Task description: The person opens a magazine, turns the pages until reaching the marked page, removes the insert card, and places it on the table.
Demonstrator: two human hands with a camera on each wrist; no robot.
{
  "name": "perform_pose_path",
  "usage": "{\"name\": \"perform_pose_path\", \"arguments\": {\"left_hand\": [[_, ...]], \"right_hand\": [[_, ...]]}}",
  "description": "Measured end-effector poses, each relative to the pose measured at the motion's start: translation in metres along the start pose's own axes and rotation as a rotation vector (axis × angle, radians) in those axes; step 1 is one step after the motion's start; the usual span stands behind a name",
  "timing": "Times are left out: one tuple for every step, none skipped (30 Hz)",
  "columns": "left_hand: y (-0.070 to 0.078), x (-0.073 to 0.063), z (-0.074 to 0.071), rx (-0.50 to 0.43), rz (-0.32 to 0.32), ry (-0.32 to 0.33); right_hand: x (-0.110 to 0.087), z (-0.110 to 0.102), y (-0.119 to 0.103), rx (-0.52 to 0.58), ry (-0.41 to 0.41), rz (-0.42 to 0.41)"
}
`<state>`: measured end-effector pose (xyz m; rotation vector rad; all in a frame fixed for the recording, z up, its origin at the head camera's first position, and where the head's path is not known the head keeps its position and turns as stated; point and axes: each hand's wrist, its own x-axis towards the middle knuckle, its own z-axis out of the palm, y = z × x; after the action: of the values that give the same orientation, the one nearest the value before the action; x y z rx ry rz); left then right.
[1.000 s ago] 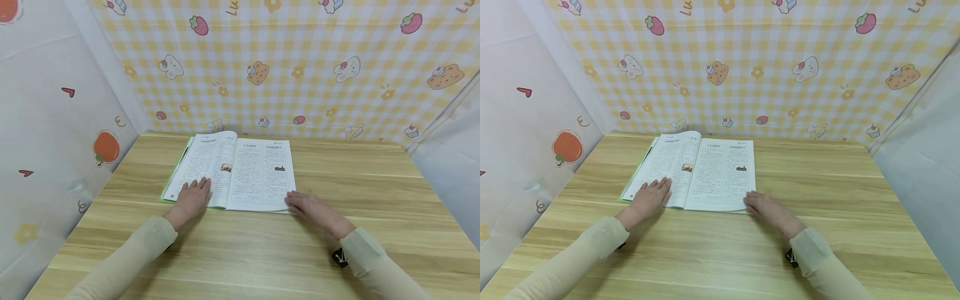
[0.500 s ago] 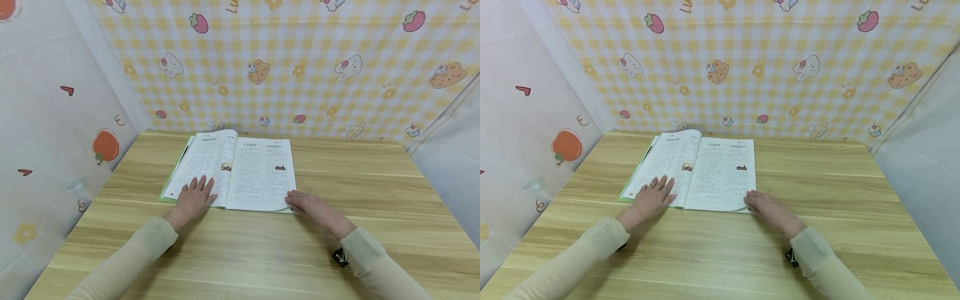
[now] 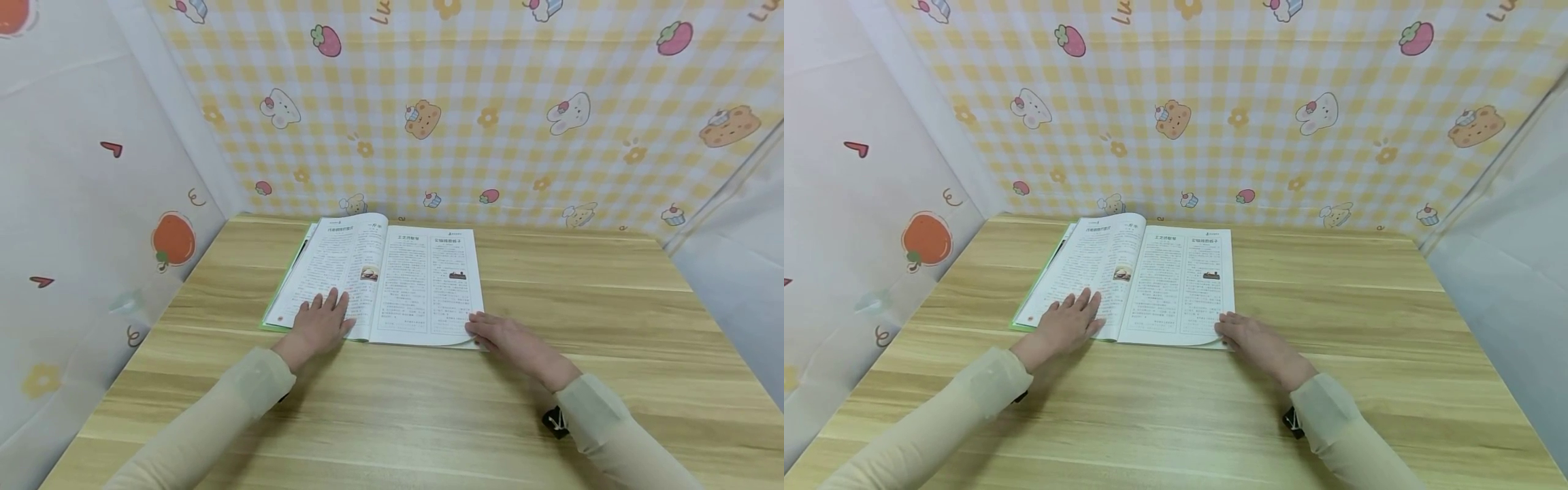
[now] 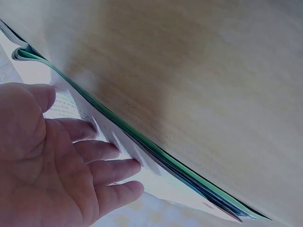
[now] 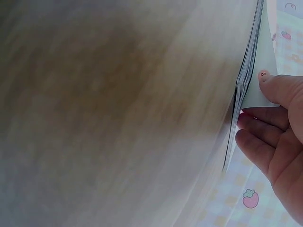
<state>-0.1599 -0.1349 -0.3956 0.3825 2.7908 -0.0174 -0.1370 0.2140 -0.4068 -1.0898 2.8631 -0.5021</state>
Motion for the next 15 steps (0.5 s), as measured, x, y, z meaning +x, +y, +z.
{"name": "perform_pose_path", "arguments": {"left_hand": [[0.0003, 0.0001, -0.0002, 0.002, 0.000, 0.000], [0.0005, 0.0003, -0.0002, 0.004, 0.001, 0.001], [0.0005, 0.0005, -0.0002, 0.005, 0.001, 0.003], [0.0006, 0.0005, -0.0005, 0.005, 0.003, 0.008], [0.0005, 0.0007, -0.0009, 0.005, 0.003, 0.009], [0.0004, 0.0009, -0.0013, 0.003, 0.003, 0.010], [0.0002, 0.0011, -0.0021, 0.004, 0.004, 0.011], [0.0001, 0.0011, -0.0030, 0.001, 0.006, 0.013], [-0.0001, 0.0008, -0.0039, -0.005, 0.009, 0.014], [-0.0001, 0.0005, -0.0049, -0.012, 0.013, 0.015], [-0.0001, 0.0000, -0.0059, -0.020, 0.016, 0.014], [-0.0002, -0.0005, -0.0067, -0.027, 0.020, 0.014], [-0.0002, -0.0011, -0.0077, -0.037, 0.023, 0.013], [0.0000, -0.0017, -0.0087, -0.048, 0.026, 0.014], [-0.0001, -0.0018, -0.0092, -0.058, 0.026, 0.013]], "right_hand": [[-0.0002, 0.0001, 0.0001, -0.001, 0.000, -0.001], [-0.0004, 0.0001, 0.0003, -0.002, 0.003, -0.003], [-0.0007, -0.0001, 0.0005, -0.004, 0.008, -0.011], [-0.0011, -0.0002, 0.0008, -0.003, 0.012, -0.014], [-0.0014, -0.0001, 0.0013, -0.004, 0.014, -0.016], [-0.0017, -0.0003, 0.0015, -0.010, 0.018, -0.023], [-0.0021, -0.0002, 0.0020, -0.010, 0.024, -0.028], [-0.0024, -0.0001, 0.0024, -0.011, 0.030, -0.031], [-0.0028, -0.0002, 0.0026, -0.011, 0.033, -0.033], [-0.0033, -0.0001, 0.0029, -0.012, 0.035, -0.029], [-0.0034, -0.0001, 0.0031, -0.014, 0.040, -0.030], [-0.0036, -0.0001, 0.0032, -0.013, 0.045, -0.030], [-0.0038, -0.0002, 0.0032, -0.007, 0.046, -0.022], [-0.0039, -0.0005, 0.0031, -0.005, 0.044, -0.018], [-0.0040, -0.0009, 0.0029, 0.000, 0.046, -0.014]]}}
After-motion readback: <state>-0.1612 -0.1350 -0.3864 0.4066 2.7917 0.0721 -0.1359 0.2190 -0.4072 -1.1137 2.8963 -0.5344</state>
